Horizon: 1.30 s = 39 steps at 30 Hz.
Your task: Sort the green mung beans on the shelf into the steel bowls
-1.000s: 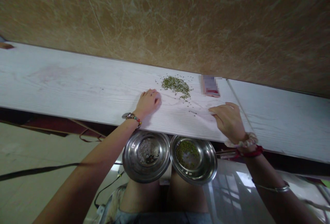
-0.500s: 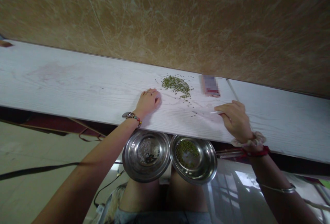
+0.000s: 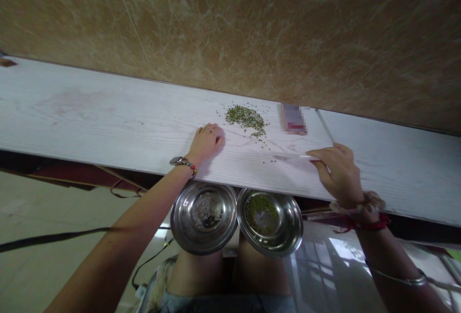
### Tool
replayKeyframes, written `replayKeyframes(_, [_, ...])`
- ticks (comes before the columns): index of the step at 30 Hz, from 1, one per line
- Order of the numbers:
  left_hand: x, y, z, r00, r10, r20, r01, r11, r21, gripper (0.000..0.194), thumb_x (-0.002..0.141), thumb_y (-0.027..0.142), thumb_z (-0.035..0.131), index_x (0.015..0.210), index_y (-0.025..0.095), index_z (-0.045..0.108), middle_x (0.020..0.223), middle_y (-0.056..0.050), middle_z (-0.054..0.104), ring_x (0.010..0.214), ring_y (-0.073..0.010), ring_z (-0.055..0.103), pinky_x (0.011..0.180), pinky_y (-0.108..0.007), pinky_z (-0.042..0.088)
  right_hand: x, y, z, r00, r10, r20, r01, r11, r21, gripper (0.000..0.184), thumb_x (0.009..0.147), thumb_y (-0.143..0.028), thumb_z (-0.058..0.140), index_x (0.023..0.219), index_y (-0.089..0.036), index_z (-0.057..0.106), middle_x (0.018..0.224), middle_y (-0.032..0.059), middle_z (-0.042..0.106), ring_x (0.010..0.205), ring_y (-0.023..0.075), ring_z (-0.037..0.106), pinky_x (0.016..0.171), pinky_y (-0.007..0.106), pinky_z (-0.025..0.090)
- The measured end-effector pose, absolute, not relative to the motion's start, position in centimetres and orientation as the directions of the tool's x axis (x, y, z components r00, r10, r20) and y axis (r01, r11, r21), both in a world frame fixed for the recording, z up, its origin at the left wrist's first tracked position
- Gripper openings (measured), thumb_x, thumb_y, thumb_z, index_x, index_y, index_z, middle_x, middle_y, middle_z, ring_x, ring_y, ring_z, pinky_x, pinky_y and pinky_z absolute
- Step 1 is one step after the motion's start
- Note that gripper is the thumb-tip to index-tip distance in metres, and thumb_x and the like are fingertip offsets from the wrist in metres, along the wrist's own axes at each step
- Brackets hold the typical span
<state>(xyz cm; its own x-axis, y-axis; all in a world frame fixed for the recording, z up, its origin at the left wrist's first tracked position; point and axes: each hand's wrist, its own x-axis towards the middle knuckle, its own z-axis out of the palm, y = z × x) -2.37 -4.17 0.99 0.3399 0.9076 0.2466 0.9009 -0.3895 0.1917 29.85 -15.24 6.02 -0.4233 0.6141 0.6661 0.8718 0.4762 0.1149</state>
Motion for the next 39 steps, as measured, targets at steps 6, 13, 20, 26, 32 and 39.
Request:
replayKeyframes(6, [-2.4,-4.2,1.0,0.340,0.906,0.252,0.902,-0.390,0.186,0.036,0.090,0.022,0.041,0.117,0.013,0.062,0.134,-0.014,0.057,0.125,-0.0277,0.050,0.105,-0.045,0.038,30.0,-16.1,5.5,-0.381,0.678,0.629,0.924,0.270,0.269,0.019,0.090,-0.018,0.045,0.090,-0.022,0.064,0.069,0.0013,0.068,0.067,0.0187,0.057,0.087,0.039,0.036])
replayKeyframes(13, [-2.4,-4.2,0.9,0.332,0.907,0.259,0.898,-0.388,0.206,0.036,0.089,0.023,0.041,0.117,0.015,0.062,0.134,-0.013,0.056,0.126,-0.0276,0.048,0.106,-0.045,0.036,27.4,-16.5,5.8,-0.439,0.658,0.611,0.898,0.330,0.290,0.023,0.090,-0.017,0.043,0.090,-0.019,0.066,0.066,0.0028,0.066,0.067,0.0191,0.054,0.082,0.038,0.037])
replayKeyframes(20, [-2.3,-4.3,1.1,0.332,0.913,0.238,0.901,-0.381,0.208,0.036,0.089,0.023,0.040,0.117,0.013,0.061,0.135,-0.015,0.055,0.127,-0.0282,0.047,0.106,-0.045,0.035,24.7,-16.8,6.8,-0.499,0.652,0.570,0.865,0.407,0.292,0.021,0.091,-0.016,0.044,0.089,-0.017,0.065,0.067,0.0036,0.067,0.066,0.0191,0.054,0.078,0.035,0.037])
replayKeyframes(26, [-2.4,-4.2,0.9,0.336,0.903,0.267,0.891,-0.396,0.221,0.034,0.088,0.022,0.042,0.115,0.015,0.062,0.132,-0.014,0.057,0.124,-0.0275,0.049,0.105,-0.044,0.037,23.5,-17.0,7.3,-0.504,0.672,0.543,0.854,0.483,0.194,0.022,0.090,-0.017,0.043,0.092,-0.017,0.065,0.071,0.0048,0.068,0.070,0.0195,0.054,0.080,0.035,0.037])
replayKeyframes(32, [-2.4,-4.2,0.9,0.331,0.909,0.254,0.893,-0.389,0.225,0.035,0.089,0.023,0.040,0.115,0.015,0.062,0.134,-0.014,0.056,0.126,-0.0274,0.048,0.106,-0.045,0.035,24.0,-15.8,7.8,-0.492,0.679,0.545,0.855,0.494,0.157,0.022,0.091,-0.020,0.044,0.096,-0.019,0.065,0.077,0.0042,0.071,0.072,0.0189,0.058,0.082,0.036,0.038])
replayKeyframes(39, [-2.4,-4.3,1.1,0.330,0.910,0.250,0.891,-0.388,0.237,0.034,0.089,0.022,0.041,0.115,0.015,0.062,0.134,-0.013,0.057,0.127,-0.0271,0.048,0.106,-0.044,0.035,25.2,-14.2,7.3,-0.562,0.667,0.489,0.775,0.631,0.029,0.020,0.090,-0.017,0.046,0.092,-0.023,0.065,0.080,0.0015,0.073,0.076,0.0175,0.062,0.090,0.039,0.039])
